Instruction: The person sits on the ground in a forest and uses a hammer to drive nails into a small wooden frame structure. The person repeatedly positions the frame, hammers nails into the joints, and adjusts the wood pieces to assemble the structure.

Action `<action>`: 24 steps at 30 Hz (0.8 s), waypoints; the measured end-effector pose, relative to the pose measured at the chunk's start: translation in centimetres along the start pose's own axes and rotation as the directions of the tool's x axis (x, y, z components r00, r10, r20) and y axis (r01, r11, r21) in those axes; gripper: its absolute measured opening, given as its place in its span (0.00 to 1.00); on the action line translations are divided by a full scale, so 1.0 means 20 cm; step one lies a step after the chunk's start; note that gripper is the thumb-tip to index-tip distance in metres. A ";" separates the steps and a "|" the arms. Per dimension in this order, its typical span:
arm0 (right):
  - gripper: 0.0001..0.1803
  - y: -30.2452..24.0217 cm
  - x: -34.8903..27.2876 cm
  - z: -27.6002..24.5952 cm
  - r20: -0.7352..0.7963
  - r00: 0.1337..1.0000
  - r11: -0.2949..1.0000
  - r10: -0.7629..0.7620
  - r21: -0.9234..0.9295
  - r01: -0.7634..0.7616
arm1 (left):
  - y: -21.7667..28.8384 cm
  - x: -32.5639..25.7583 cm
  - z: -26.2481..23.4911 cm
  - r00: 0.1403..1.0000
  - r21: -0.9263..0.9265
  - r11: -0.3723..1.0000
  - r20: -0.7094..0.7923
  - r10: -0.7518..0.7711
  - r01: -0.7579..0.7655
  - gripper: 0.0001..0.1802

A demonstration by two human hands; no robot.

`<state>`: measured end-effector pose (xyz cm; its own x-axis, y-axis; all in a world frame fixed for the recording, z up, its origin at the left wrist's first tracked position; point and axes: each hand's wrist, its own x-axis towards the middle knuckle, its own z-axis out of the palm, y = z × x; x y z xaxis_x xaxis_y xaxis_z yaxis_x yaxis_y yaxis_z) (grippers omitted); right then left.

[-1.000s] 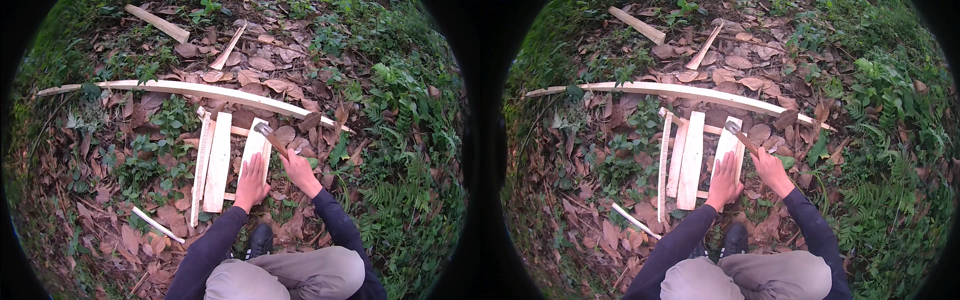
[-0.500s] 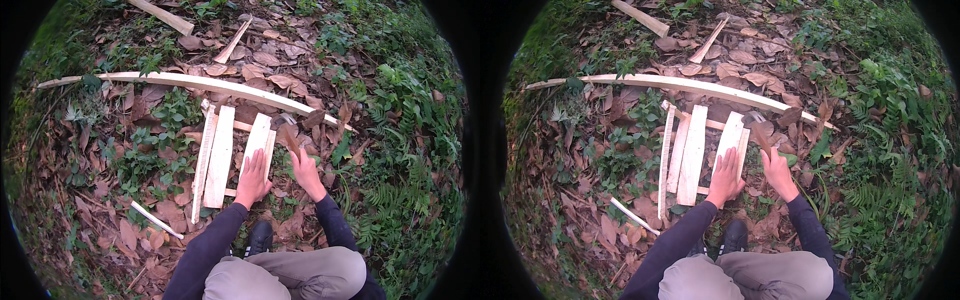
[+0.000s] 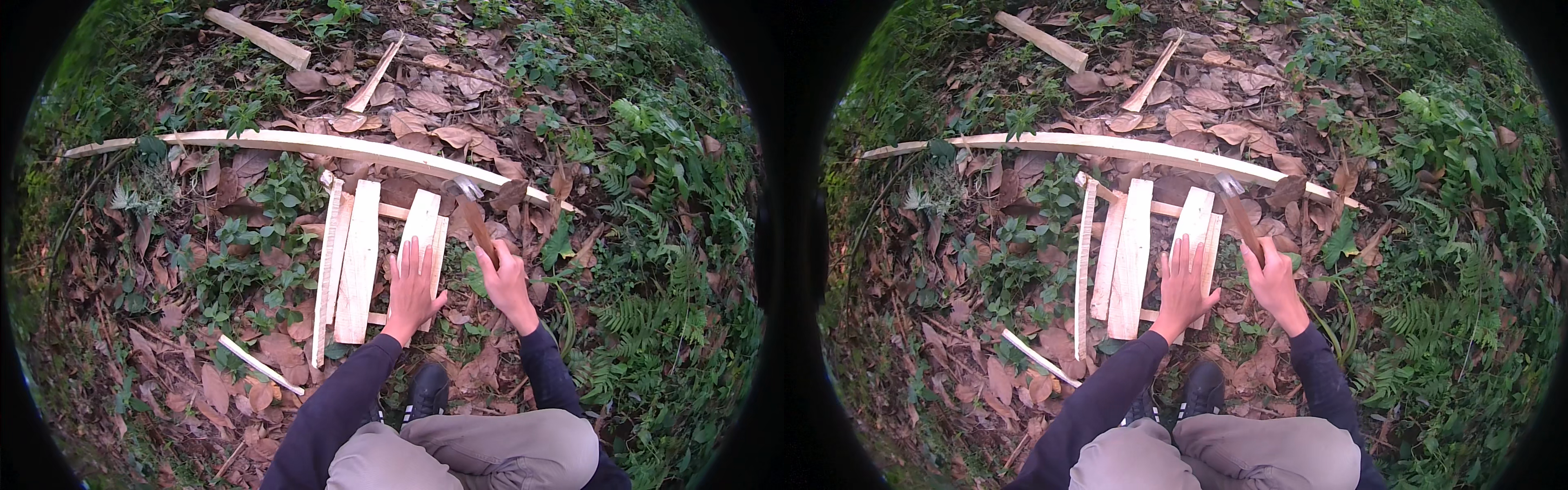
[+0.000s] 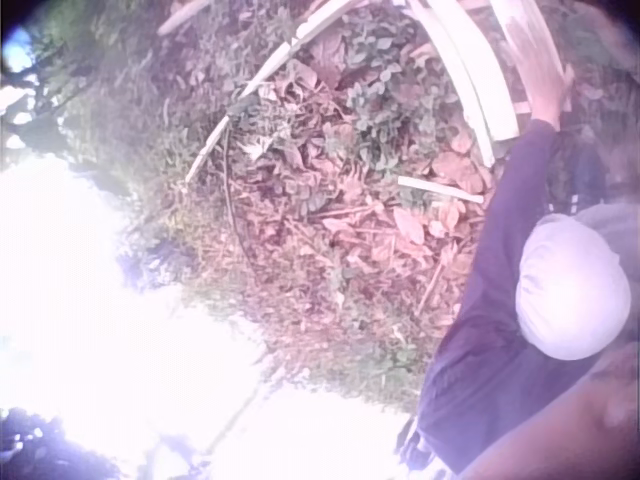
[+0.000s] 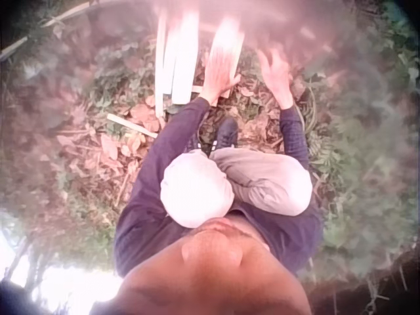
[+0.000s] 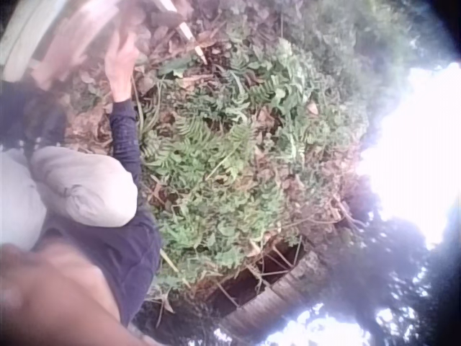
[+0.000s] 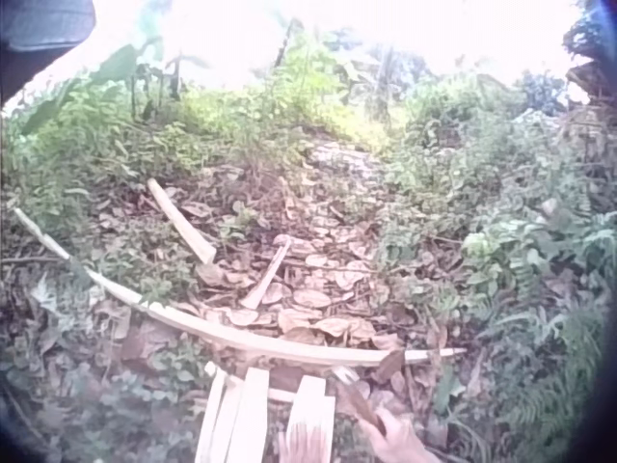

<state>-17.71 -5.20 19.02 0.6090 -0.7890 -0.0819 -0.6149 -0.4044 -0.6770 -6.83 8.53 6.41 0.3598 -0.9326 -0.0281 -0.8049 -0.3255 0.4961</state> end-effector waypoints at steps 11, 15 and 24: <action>0.11 0.10 0.00 0.02 0.023 0.999 0.992 -0.026 -0.119 0.028 | 0.00 0.02 0.08 0.994 0.050 0.993 0.007 -0.109 0.109 0.59; 0.11 0.06 0.02 0.04 0.047 0.998 0.994 -0.050 -0.092 0.054 | -0.01 0.01 0.09 0.997 0.070 0.995 0.009 -0.079 0.078 0.59; 0.12 0.05 0.04 0.08 0.018 0.979 0.959 -0.205 -0.197 0.204 | -0.02 0.01 0.06 0.997 0.050 0.997 0.041 -0.067 0.065 0.58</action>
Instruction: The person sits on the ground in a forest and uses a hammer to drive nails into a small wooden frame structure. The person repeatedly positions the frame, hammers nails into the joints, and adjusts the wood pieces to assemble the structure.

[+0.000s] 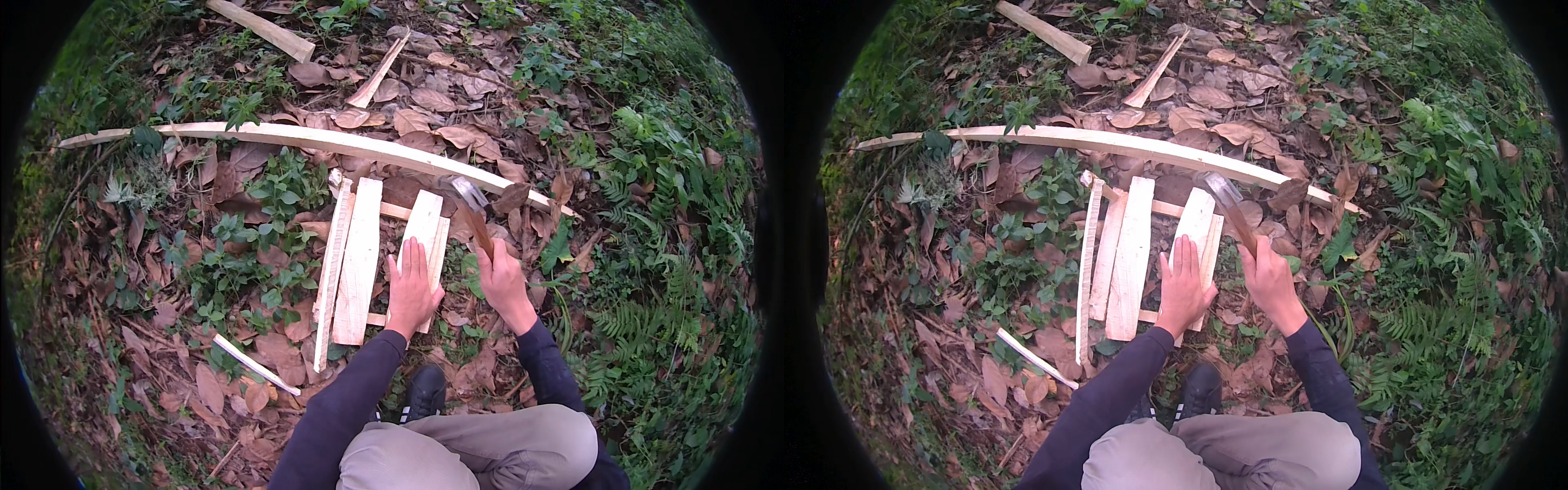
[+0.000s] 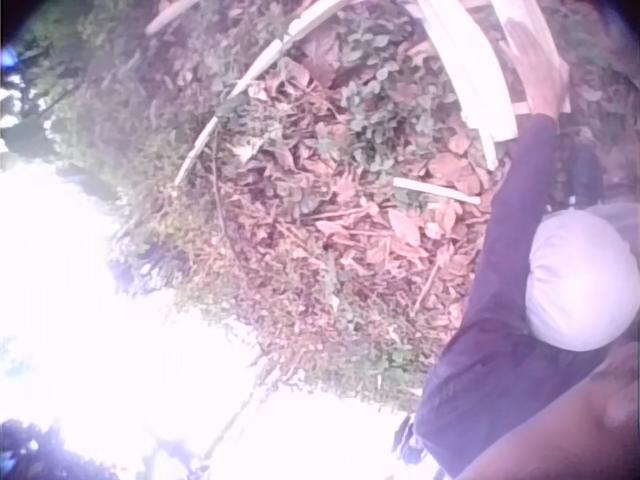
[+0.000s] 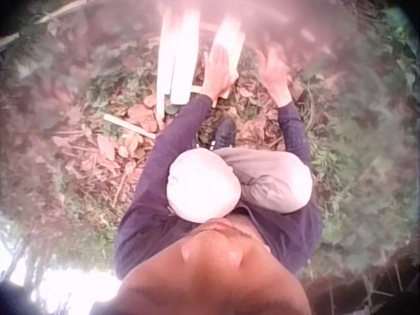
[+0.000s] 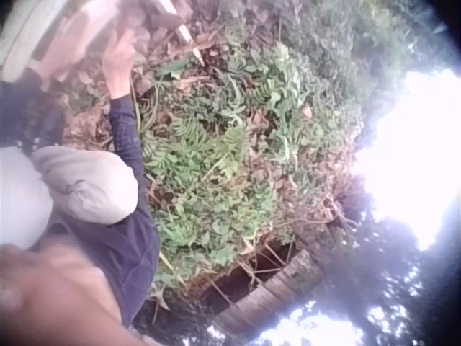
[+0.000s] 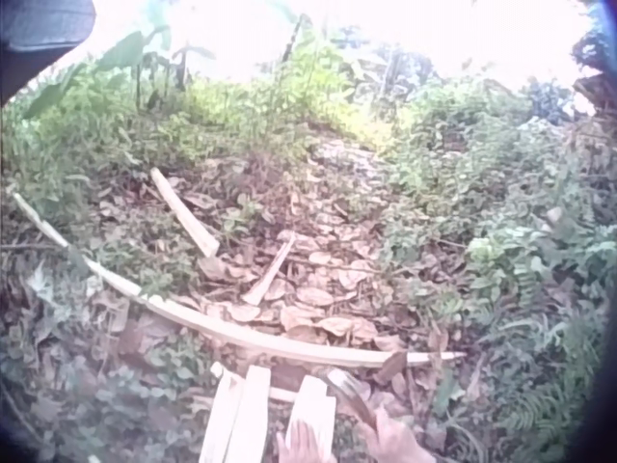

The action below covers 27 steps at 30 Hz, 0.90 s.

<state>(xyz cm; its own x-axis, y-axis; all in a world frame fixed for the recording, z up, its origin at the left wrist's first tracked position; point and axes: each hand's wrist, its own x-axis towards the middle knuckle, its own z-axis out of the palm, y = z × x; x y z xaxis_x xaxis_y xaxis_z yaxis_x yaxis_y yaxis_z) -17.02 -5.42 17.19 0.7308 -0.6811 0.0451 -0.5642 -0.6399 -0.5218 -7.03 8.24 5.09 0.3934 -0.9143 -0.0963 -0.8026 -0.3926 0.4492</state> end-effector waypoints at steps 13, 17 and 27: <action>0.13 0.03 -0.03 0.08 -0.186 0.978 0.995 -0.091 0.012 0.095 | 0.01 0.01 -0.02 0.998 0.001 1.000 0.060 -0.019 0.019 0.60; 0.14 0.26 -0.08 0.18 0.184 0.979 0.982 0.087 -0.181 -0.053 | 0.05 0.00 -0.02 0.999 -0.033 0.999 0.051 0.003 -0.001 0.60; 0.13 0.10 -0.06 0.14 0.053 0.996 0.992 0.078 -0.101 -0.072 | 0.02 0.02 -0.01 0.998 0.028 1.000 0.055 -0.012 0.010 0.59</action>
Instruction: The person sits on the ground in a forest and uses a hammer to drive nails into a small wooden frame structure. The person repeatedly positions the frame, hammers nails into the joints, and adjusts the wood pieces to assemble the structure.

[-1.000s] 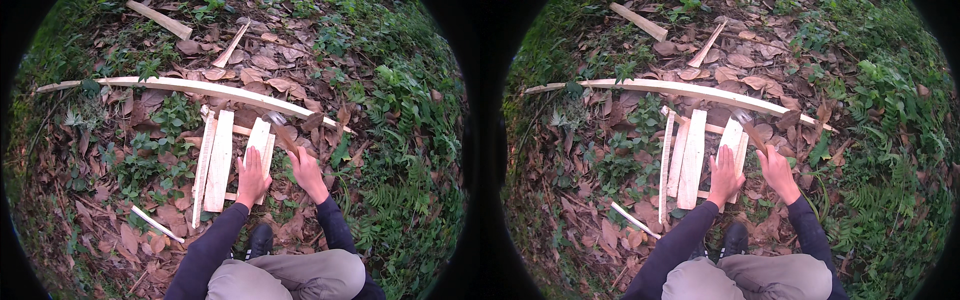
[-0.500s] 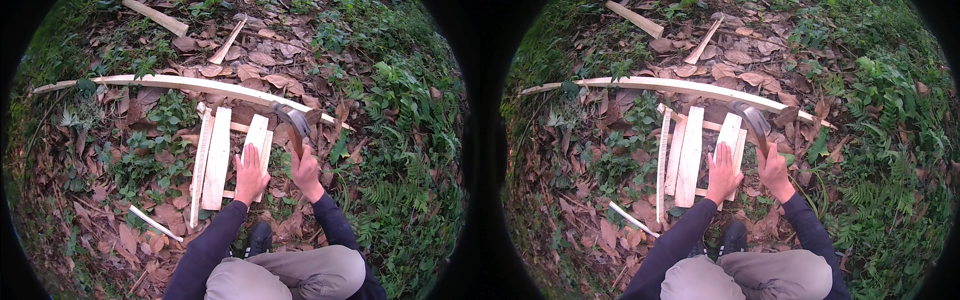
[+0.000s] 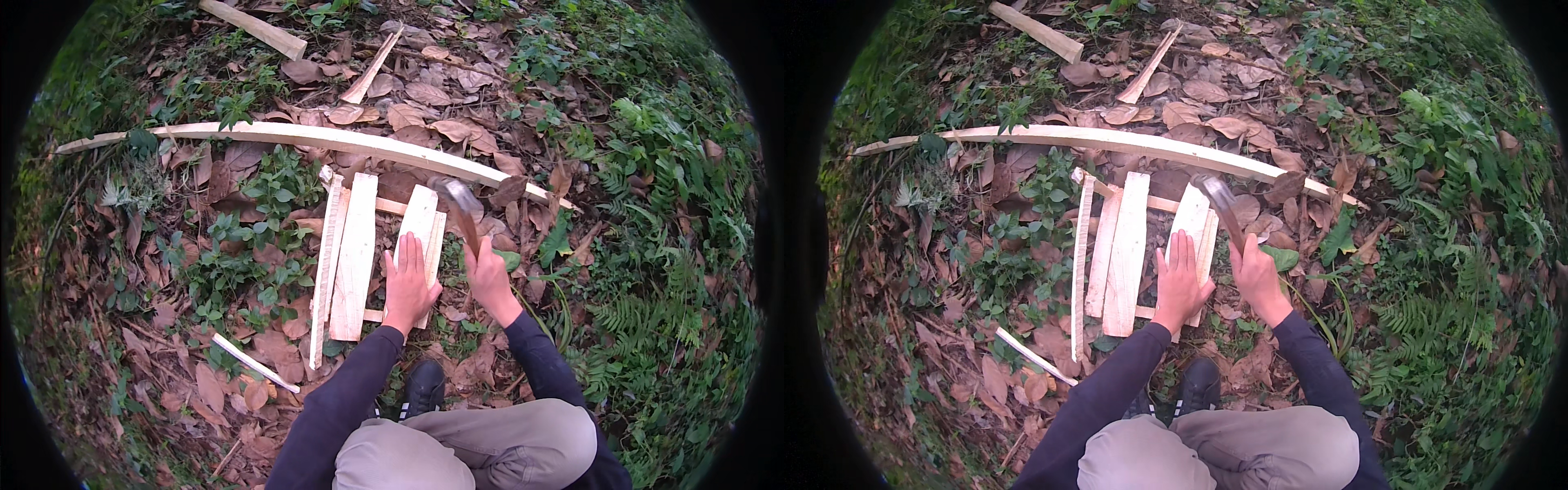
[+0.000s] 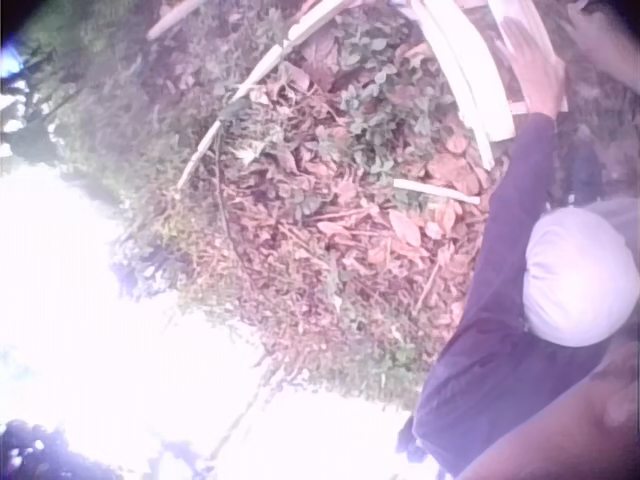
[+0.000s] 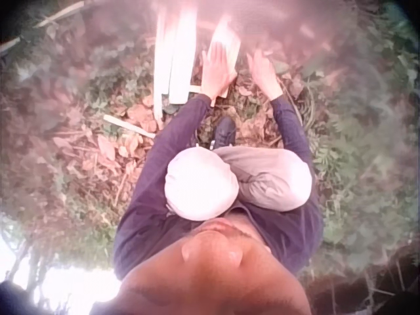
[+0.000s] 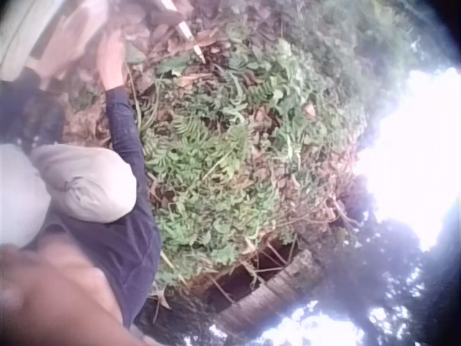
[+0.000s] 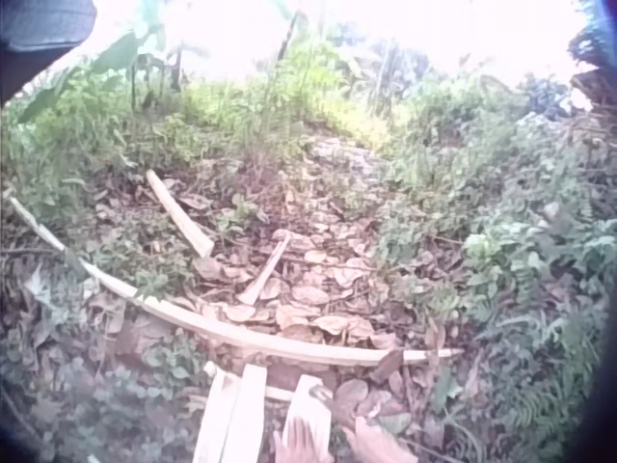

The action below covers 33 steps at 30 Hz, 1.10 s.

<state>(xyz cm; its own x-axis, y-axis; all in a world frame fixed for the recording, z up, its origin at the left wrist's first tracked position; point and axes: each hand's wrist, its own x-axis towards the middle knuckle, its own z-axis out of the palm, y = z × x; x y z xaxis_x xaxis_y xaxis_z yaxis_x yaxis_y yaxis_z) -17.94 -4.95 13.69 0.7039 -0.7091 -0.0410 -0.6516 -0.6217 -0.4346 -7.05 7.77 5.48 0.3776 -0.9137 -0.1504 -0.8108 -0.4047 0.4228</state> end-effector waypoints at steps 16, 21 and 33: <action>0.12 0.12 -0.01 0.12 0.096 0.995 0.999 0.024 -0.027 -0.022 | 0.01 0.00 0.01 1.000 0.012 1.000 0.025 0.001 -0.001 0.59; 0.11 -0.06 0.07 -0.10 -0.098 0.995 0.988 -0.016 0.149 0.031 | -0.01 -0.01 0.00 1.000 -0.058 0.998 -0.010 0.006 -0.007 0.59; 0.15 0.13 0.00 0.11 0.028 0.997 0.997 0.069 0.018 -0.069 | -0.02 0.05 -0.02 1.000 -0.008 1.000 -0.028 0.003 -0.003 0.59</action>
<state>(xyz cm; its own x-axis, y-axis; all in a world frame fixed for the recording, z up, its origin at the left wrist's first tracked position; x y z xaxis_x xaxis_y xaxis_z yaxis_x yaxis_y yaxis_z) -19.01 -5.92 10.58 0.6650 -0.7407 -0.0959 -0.6937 -0.5650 -0.4467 -6.15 7.11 5.58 0.3877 -0.9134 -0.1244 -0.8081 -0.4017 0.4308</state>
